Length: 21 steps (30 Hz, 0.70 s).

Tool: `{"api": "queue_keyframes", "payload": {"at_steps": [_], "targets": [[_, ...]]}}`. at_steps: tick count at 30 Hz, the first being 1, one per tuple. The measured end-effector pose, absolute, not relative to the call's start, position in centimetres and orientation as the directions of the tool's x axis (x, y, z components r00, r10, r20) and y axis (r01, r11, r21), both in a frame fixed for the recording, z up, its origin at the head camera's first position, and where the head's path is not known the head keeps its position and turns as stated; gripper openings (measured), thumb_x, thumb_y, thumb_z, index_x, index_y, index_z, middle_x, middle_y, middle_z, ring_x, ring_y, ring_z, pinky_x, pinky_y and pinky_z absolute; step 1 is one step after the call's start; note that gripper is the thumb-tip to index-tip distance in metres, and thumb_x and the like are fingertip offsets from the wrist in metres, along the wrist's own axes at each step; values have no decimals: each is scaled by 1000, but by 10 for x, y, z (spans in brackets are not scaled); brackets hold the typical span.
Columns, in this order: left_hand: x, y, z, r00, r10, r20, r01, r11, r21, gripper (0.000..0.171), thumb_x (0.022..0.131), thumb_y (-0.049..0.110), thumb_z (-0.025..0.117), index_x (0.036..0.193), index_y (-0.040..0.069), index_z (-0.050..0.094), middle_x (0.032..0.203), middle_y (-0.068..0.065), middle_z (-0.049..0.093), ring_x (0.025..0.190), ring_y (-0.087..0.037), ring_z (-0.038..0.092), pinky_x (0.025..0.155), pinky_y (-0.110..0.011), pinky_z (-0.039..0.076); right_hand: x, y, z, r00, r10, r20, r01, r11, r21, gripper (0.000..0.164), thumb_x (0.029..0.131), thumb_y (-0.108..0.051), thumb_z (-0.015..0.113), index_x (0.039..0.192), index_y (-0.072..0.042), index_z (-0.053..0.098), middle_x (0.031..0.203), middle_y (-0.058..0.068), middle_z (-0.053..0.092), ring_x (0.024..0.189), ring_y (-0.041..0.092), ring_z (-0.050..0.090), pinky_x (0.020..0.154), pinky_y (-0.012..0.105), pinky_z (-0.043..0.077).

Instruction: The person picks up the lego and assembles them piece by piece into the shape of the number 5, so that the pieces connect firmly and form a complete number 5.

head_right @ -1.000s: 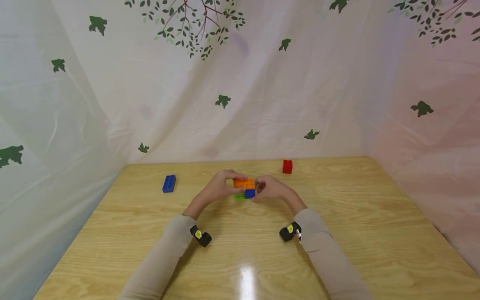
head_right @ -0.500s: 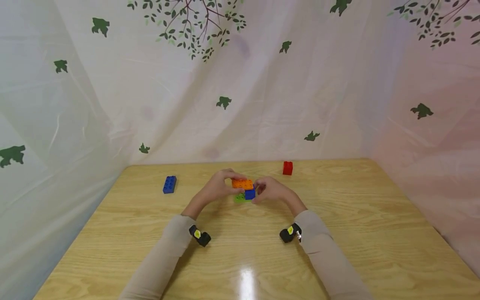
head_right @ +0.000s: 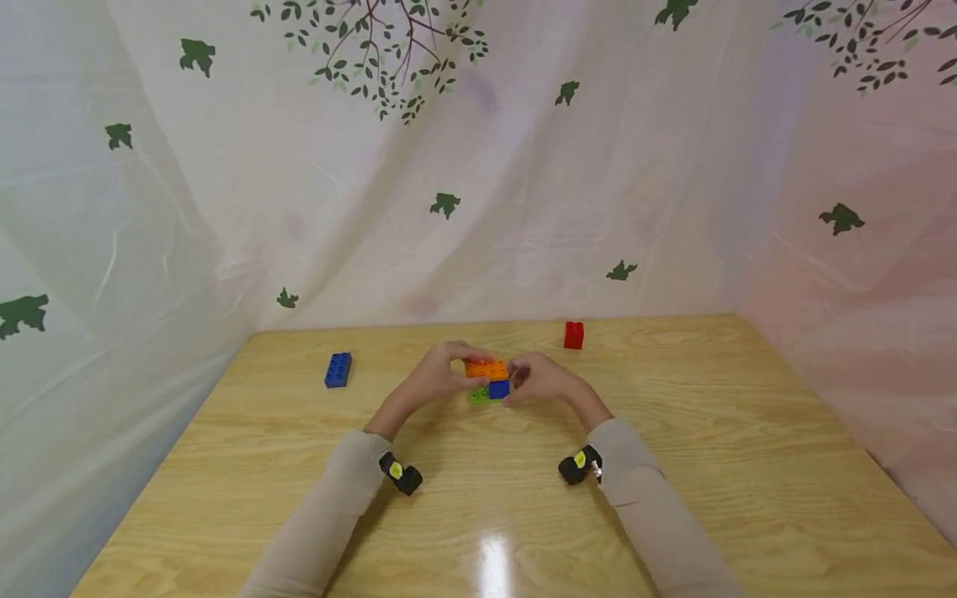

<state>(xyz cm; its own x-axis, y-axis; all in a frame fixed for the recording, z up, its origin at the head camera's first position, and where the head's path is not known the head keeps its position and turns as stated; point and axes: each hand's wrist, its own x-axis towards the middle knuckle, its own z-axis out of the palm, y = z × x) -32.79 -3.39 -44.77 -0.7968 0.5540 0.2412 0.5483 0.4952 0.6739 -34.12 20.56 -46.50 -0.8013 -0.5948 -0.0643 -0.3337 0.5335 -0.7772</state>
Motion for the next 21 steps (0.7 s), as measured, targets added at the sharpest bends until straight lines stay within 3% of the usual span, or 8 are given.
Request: {"api": "queue_keyframes", "payload": {"at_steps": [6,21], "targets": [[-328,-33,-450,-796,560,230,547,503,668,36,92,22,78,126,13,73,115,-4,73,98,-16,60,87,-29,52,-340,206,-465,-803,-592,-69,-326,533,-781,26,83,-11,82,99,-1,64,82,2,55,77,18,50,69,28,43],[-327,-32,-449,-789,567,238,558,499,663,35,91,21,79,124,12,74,114,-4,74,97,-16,62,87,-29,53,-340,205,-465,-809,-583,-74,-320,542,-777,26,83,-11,82,101,-2,65,84,3,56,79,18,50,70,28,43]]}}
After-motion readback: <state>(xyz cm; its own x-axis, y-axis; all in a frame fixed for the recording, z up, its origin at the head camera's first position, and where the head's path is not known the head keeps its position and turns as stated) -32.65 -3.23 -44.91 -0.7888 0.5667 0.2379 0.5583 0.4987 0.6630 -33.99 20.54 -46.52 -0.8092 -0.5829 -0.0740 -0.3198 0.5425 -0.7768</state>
